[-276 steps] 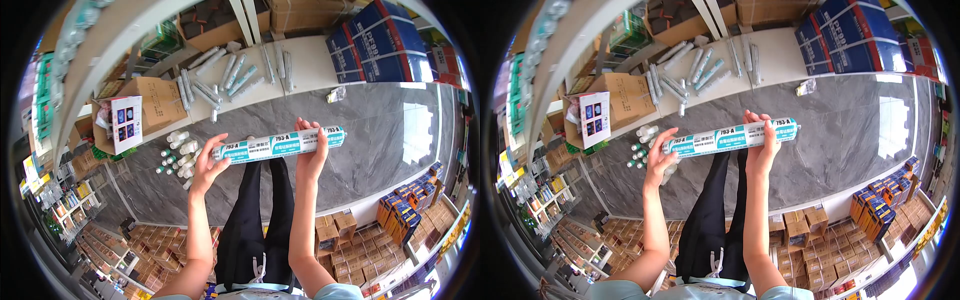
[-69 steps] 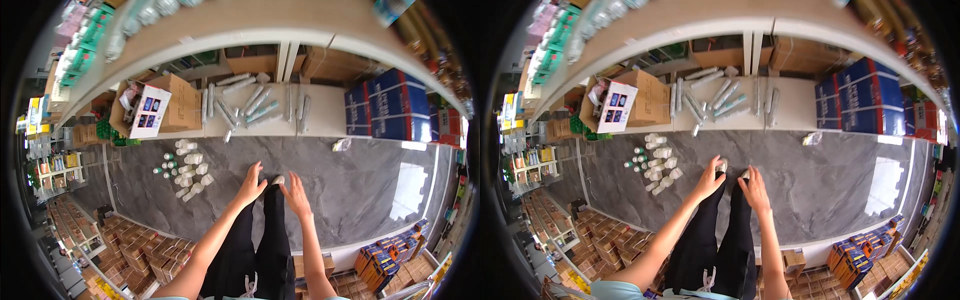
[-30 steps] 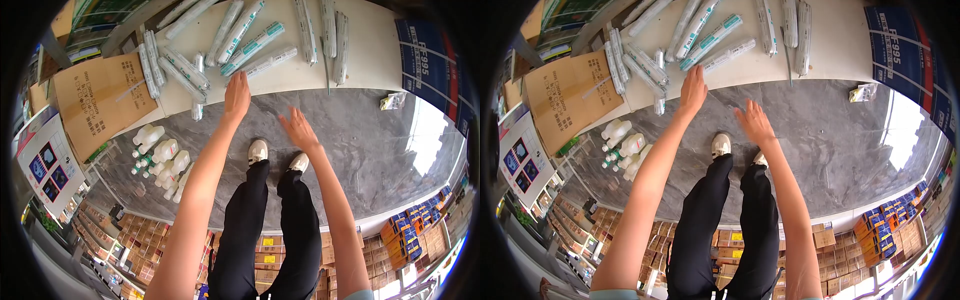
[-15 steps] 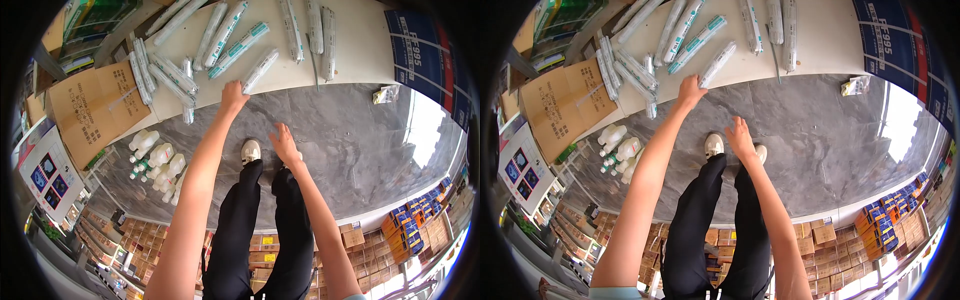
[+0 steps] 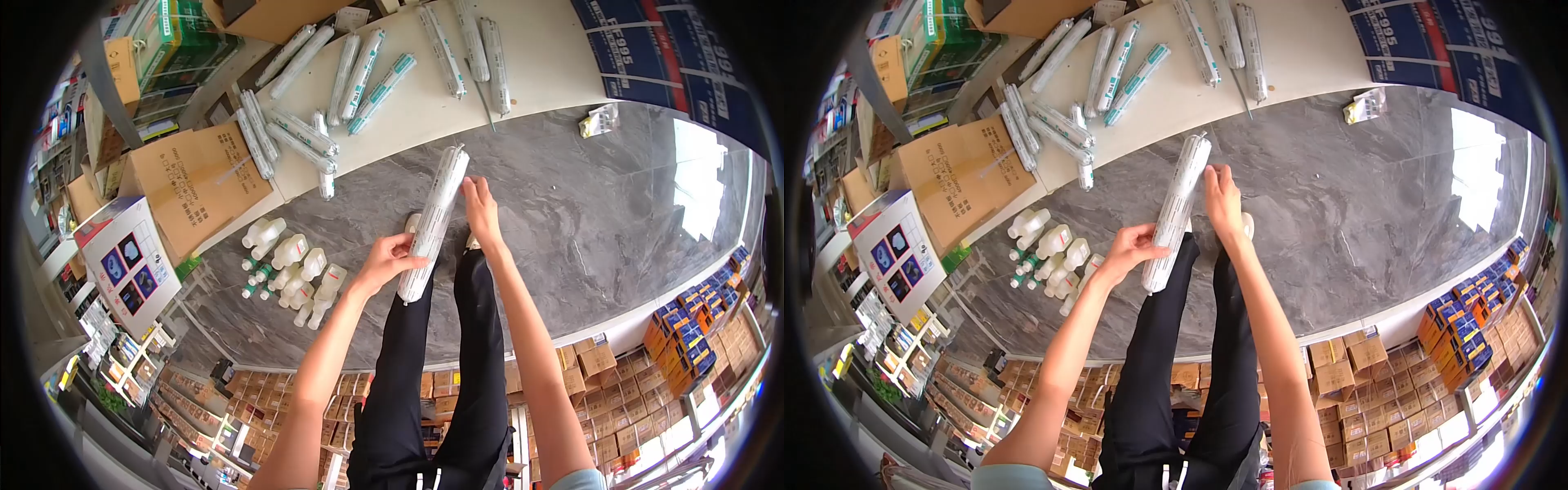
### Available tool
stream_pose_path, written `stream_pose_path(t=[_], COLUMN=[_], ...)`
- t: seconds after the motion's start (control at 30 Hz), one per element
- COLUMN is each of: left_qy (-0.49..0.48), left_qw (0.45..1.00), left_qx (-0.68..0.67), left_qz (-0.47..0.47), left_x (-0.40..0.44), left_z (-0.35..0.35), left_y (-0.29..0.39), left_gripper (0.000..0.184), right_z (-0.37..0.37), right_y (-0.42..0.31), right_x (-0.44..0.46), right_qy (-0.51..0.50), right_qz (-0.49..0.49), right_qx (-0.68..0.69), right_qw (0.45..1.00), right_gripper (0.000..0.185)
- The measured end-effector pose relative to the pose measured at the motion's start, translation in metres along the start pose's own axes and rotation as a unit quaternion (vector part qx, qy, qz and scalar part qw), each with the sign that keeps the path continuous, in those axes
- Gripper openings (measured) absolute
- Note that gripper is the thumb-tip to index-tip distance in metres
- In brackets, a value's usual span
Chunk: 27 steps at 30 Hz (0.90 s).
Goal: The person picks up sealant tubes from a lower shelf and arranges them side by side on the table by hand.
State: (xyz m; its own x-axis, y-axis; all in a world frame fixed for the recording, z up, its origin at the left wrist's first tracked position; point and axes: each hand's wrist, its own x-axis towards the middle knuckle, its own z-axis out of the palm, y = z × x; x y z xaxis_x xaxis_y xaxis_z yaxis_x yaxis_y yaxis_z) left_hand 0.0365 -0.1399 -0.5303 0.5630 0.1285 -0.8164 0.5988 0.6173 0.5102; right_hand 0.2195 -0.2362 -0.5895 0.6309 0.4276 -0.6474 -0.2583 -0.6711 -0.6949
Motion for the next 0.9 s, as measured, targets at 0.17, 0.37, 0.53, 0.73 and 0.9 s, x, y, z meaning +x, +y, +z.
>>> stream_pose_path(t=[0.17, 0.37, 0.53, 0.73, 0.9], left_qy=[-0.039, -0.118, -0.240, -0.321, -0.357], left_qw=[0.996, 0.990, 0.950, 0.911, 0.899], left_qx=[0.028, -0.011, -0.195, -0.259, -0.250], left_qz=[0.069, 0.072, 0.042, -0.003, 0.044], left_x=[-0.058, -0.146, -0.213, -0.289, -0.346], left_z=[0.020, 0.054, 0.078, 0.124, 0.162], left_y=[0.048, 0.126, 0.147, 0.173, 0.196], left_gripper=[0.050, 0.042, 0.055, 0.058, 0.058], right_z=[-0.048, -0.101, -0.133, -0.172, -0.190], right_y=[-0.037, -0.091, -0.154, -0.236, -0.277], right_x=[-0.041, -0.121, -0.186, -0.247, -0.298], right_qy=[-0.142, -0.163, -0.227, -0.274, -0.186], right_qz=[0.050, -0.066, -0.060, -0.056, -0.040], right_qx=[0.307, 0.366, 0.452, 0.425, 0.433], right_qw=[0.940, 0.914, 0.861, 0.861, 0.881], right_gripper=[0.059, 0.073, 0.089, 0.080, 0.067])
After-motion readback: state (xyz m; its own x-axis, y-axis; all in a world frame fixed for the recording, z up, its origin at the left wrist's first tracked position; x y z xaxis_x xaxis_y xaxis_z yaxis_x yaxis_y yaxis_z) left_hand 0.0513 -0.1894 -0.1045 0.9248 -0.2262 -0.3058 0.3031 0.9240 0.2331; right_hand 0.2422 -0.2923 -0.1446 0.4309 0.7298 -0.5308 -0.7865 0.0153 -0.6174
